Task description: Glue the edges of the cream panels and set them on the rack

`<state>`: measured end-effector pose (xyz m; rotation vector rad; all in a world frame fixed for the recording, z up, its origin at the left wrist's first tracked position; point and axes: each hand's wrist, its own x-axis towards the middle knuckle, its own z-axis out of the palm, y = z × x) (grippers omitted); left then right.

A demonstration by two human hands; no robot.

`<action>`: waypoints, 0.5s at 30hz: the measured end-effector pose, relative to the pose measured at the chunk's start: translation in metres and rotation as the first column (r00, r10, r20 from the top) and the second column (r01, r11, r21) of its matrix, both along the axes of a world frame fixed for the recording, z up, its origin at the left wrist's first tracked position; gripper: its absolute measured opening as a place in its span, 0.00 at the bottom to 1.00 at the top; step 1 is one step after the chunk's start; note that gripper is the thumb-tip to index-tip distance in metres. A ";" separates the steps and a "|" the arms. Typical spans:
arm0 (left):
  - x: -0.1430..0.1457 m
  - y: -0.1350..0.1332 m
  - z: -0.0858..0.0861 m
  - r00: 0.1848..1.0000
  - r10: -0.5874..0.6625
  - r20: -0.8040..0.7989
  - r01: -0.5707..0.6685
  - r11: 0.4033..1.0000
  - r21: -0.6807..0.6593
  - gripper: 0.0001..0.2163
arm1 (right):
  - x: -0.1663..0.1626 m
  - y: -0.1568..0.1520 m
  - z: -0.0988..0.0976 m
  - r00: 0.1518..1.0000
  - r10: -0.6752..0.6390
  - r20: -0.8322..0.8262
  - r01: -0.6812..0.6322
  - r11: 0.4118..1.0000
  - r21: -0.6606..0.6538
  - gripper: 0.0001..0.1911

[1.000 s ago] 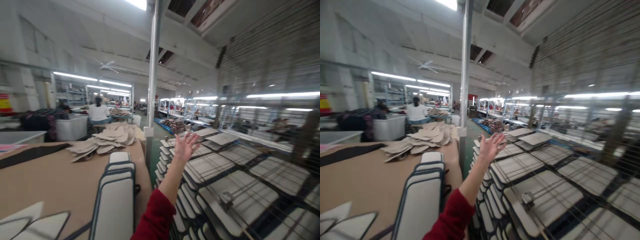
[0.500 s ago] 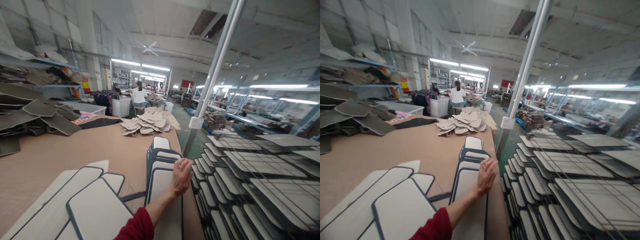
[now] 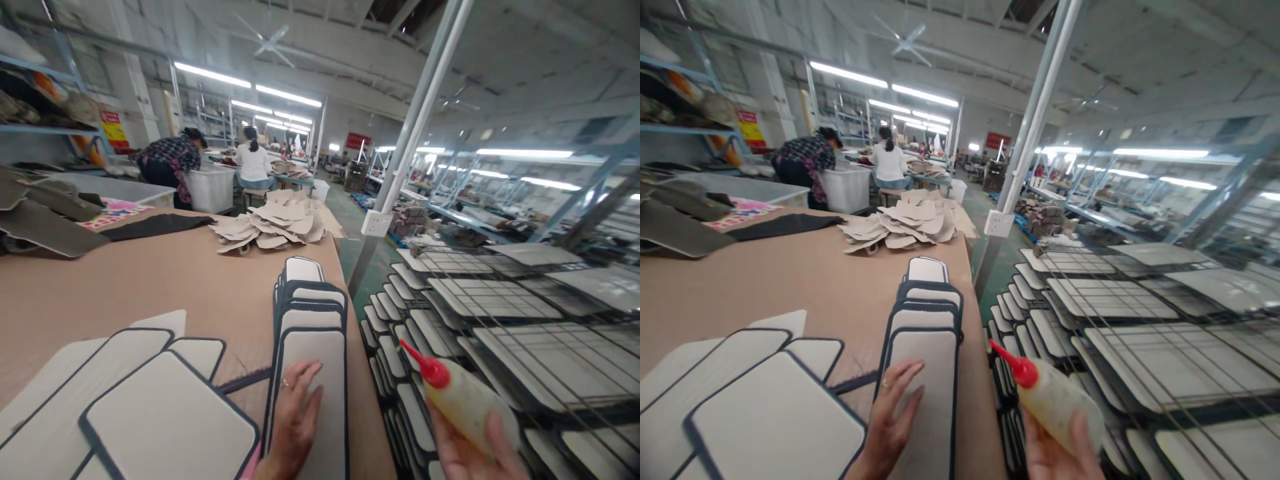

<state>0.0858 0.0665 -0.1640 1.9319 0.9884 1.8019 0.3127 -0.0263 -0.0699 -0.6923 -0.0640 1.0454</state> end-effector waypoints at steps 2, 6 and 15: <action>-0.013 -0.007 0.011 0.992 -0.099 0.080 0.112 0.977 -0.182 0.21 | -0.021 0.008 -0.003 0.977 -0.029 -0.211 0.011 0.996 -0.087 0.15; -0.018 -0.031 0.027 0.885 -0.447 0.134 0.466 0.851 -0.243 0.42 | -0.073 0.021 -0.028 0.843 0.321 -0.432 -0.340 0.940 0.036 0.24; -0.056 -0.062 0.046 0.912 -0.315 0.264 0.397 0.842 -0.365 0.49 | -0.141 0.012 -0.014 0.786 0.566 -0.249 -0.556 0.823 0.115 0.26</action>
